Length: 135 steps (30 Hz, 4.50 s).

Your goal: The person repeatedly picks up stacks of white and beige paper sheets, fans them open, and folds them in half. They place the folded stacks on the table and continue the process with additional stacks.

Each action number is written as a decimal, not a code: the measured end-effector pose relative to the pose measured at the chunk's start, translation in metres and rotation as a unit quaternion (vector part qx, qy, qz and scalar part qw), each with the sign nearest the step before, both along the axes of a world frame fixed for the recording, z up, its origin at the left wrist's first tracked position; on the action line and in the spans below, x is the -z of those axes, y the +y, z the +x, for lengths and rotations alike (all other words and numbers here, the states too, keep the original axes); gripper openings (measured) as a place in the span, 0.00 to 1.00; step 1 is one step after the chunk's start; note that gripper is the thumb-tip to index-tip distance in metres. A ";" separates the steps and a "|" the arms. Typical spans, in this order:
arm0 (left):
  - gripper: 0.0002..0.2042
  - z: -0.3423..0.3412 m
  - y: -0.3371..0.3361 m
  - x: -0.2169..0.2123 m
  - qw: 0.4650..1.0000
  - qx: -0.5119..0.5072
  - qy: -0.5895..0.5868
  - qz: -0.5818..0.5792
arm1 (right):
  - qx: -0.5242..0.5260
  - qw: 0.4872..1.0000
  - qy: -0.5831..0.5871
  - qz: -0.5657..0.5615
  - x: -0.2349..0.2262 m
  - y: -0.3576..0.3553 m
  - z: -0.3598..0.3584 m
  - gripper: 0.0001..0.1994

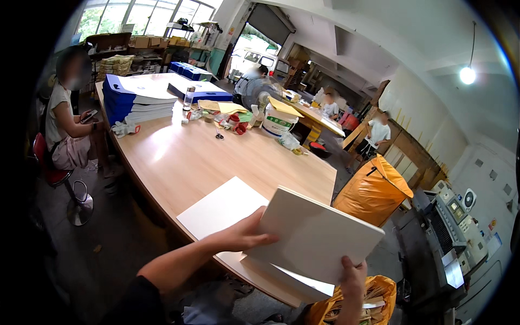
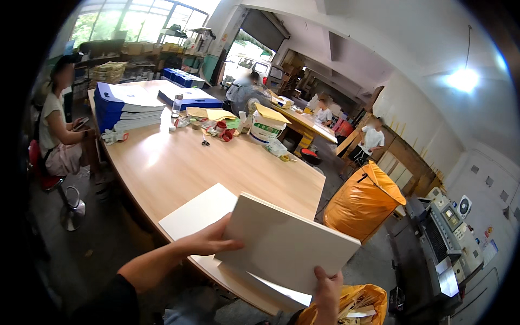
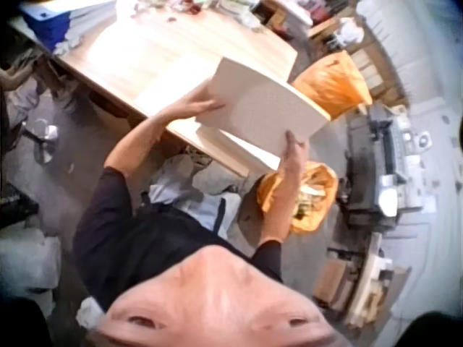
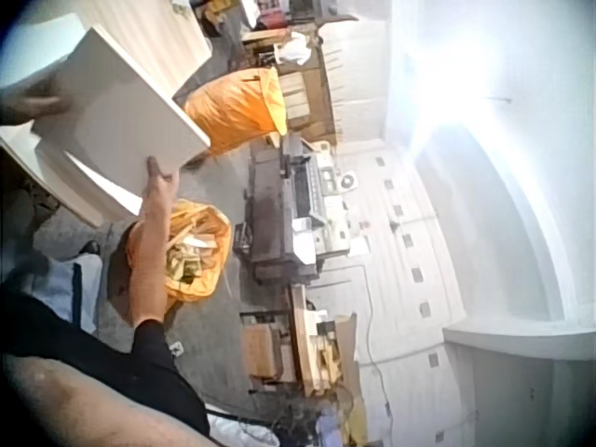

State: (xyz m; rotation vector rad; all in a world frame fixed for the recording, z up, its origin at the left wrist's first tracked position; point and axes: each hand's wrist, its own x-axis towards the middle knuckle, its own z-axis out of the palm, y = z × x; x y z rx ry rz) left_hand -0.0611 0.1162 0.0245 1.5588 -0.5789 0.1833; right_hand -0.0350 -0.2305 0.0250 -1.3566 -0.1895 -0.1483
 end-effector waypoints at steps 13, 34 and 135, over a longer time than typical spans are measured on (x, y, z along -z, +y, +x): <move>0.29 -0.156 0.065 0.121 0.847 -0.147 0.282 -0.427 | -0.109 0.910 -0.051 -0.398 -0.039 0.102 0.028 0.19; 0.19 -0.033 0.146 0.171 0.839 -0.291 0.277 -0.366 | 0.078 0.949 0.291 -0.099 0.209 0.039 -0.205 0.08; 0.07 0.061 -0.120 0.049 0.946 0.095 -0.209 0.228 | 0.206 0.875 0.081 -0.430 0.065 -0.026 -0.088 0.22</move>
